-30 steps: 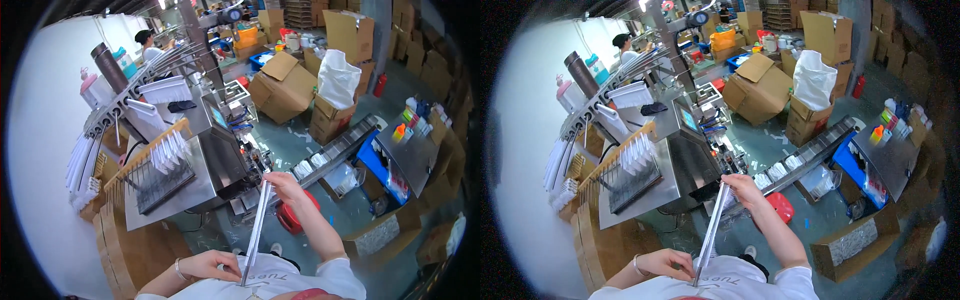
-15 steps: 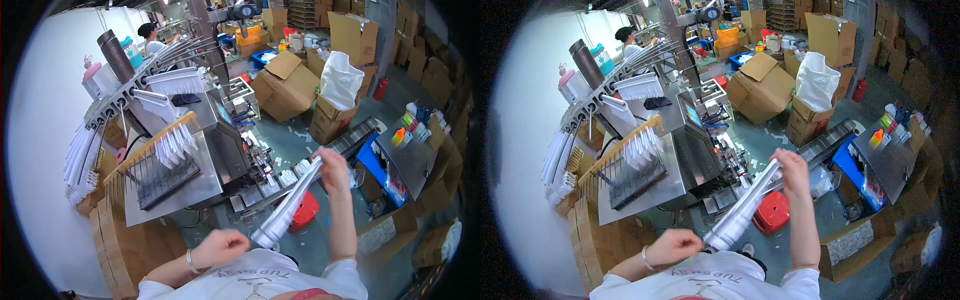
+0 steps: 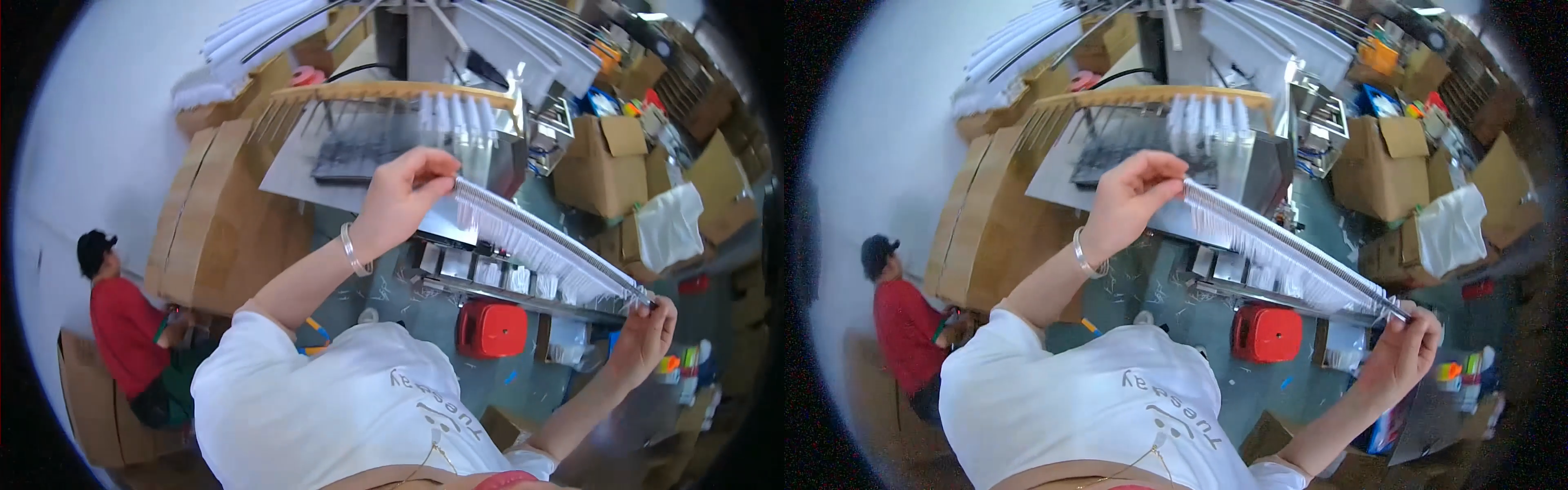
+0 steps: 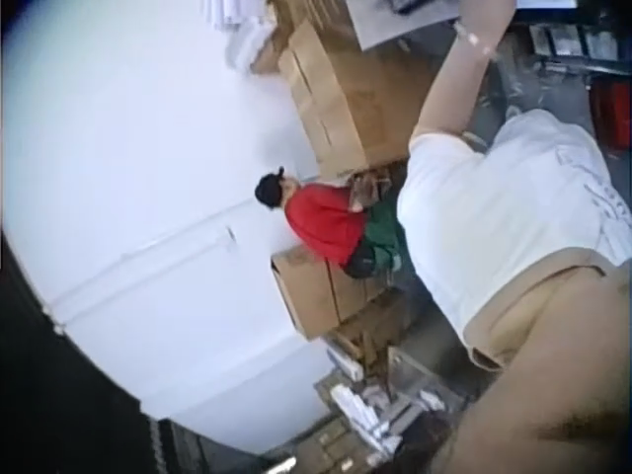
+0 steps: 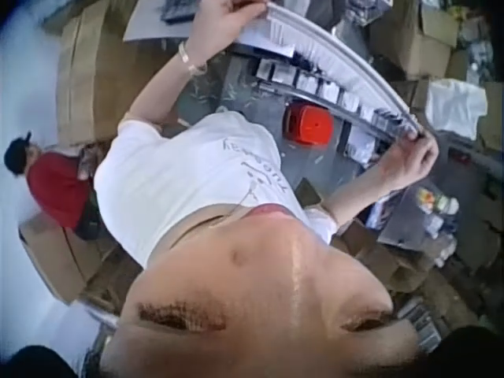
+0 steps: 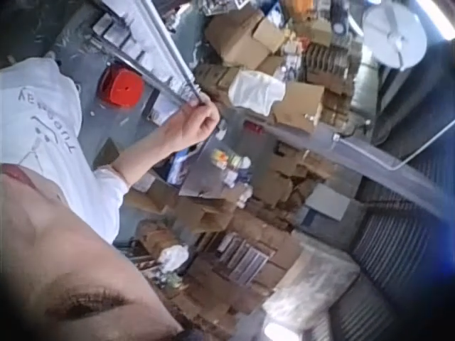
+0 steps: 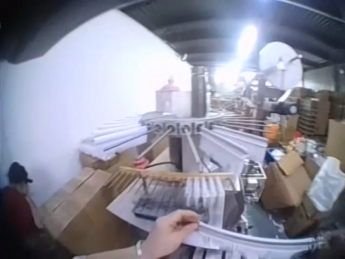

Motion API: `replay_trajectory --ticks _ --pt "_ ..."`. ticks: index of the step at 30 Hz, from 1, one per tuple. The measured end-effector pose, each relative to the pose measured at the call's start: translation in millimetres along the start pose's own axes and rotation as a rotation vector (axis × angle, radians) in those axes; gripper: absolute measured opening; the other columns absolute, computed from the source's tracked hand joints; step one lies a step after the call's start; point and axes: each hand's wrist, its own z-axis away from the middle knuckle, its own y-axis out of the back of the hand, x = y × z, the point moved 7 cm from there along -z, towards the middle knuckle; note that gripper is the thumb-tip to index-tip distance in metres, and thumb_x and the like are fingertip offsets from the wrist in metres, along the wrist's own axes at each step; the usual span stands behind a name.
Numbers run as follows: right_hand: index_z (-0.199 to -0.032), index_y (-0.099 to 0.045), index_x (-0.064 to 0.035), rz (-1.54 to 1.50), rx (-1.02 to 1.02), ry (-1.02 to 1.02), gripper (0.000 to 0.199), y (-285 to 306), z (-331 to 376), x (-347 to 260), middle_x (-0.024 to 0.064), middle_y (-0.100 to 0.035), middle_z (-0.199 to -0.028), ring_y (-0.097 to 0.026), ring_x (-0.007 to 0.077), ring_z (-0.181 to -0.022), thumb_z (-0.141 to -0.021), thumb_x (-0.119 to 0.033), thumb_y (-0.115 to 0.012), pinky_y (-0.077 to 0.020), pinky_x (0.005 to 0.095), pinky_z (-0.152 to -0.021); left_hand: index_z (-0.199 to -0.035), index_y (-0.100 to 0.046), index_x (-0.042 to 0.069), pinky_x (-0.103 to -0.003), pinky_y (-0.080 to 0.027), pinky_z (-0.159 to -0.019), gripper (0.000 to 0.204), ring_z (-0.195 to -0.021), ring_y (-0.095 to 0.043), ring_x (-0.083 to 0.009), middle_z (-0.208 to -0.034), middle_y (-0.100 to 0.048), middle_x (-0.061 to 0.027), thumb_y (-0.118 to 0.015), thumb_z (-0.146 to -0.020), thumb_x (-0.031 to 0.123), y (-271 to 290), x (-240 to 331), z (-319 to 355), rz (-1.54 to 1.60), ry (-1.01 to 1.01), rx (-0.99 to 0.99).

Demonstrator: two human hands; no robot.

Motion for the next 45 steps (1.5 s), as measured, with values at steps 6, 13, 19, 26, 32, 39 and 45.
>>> replay_trajectory --ticks 6,13,19,26,32,39,45 --pt "-0.094 -0.054 0.0003 -0.037 -0.115 -0.044 0.018 -49 -19 4 0.0083 -0.053 -0.086 -0.047 0.0131 -0.075 -0.089 -0.017 -0.056 -0.0396 0.0269 -0.074 -0.101 -0.055 0.0 -0.022 -0.047 -0.076 0.023 -0.084 -0.059 -0.009 -0.088 -0.063 -0.0054 -0.061 -0.079 -0.003 33 28 -3 -0.131 -0.156 0.142" --pt "-0.098 -0.056 0.0021 0.092 -0.282 0.006 0.02 -69 -18 -11 0.0085 -0.053 -0.092 -0.046 0.0129 -0.078 -0.087 -0.014 -0.057 -0.0381 0.026 -0.076 -0.104 -0.051 -0.002 -0.021 -0.046 -0.077 0.026 -0.086 -0.06 -0.0104 -0.093 -0.066 -0.0108 -0.06 -0.08 -0.004 45 41 -18 -0.049 -0.218 0.203" --pt "-0.093 -0.059 0.0016 0.121 -0.196 0.182 0.018 -78 -7 -24 0.0096 -0.052 -0.09 -0.044 0.0173 -0.082 -0.087 -0.016 -0.057 -0.0367 0.0269 -0.069 -0.103 -0.054 -0.001 -0.025 -0.045 -0.08 0.022 -0.086 -0.061 -0.0122 -0.094 -0.067 -0.0078 -0.06 -0.082 0.002 38 60 -22 -0.007 -0.363 0.229" --pt "-0.092 -0.051 -0.0018 0.565 -0.199 0.672 0.018 -127 47 -95 0.0096 -0.052 -0.081 -0.045 0.0221 -0.08 -0.09 -0.019 -0.051 -0.0378 0.0407 -0.08 -0.118 -0.04 -0.002 -0.026 -0.035 -0.091 0.03 -0.102 -0.051 -0.0118 -0.117 -0.057 -0.0156 -0.047 -0.089 0.002 17 99 -31 -0.194 -0.722 0.002" --pt "-0.09 -0.055 -0.0083 1.015 -0.262 0.884 0.017 -177 62 -111 0.0033 -0.053 -0.07 -0.044 0.0191 -0.063 -0.089 -0.024 -0.049 -0.0264 0.037 -0.06 -0.121 -0.038 0.0 -0.027 -0.036 -0.09 0.031 -0.109 -0.044 -0.0143 -0.119 -0.057 -0.0097 -0.045 -0.091 0.007 29 103 -53 -0.29 -0.765 0.02" --pt "-0.091 -0.059 -0.0092 1.211 -0.343 0.88 0.019 -215 60 -111 0.0045 -0.058 -0.074 -0.052 0.0223 -0.066 -0.08 -0.025 -0.058 -0.0329 0.0429 -0.068 -0.127 -0.034 0.002 -0.038 -0.034 -0.093 0.042 -0.106 -0.044 -0.0261 -0.122 -0.048 -0.0099 -0.048 -0.087 0.009 34 97 -63 -0.544 -0.926 0.1" --pt "-0.081 -0.063 -0.0051 1.362 -0.468 0.887 0.014 -247 47 -100 0.008 -0.062 -0.076 -0.057 0.0251 -0.071 -0.073 -0.016 -0.059 -0.035 0.0429 -0.074 -0.127 -0.031 -0.001 -0.038 -0.034 -0.094 0.044 -0.109 -0.043 -0.0292 -0.121 -0.044 -0.0165 -0.048 -0.089 0.012 53 66 -62 -0.169 -0.66 0.129"
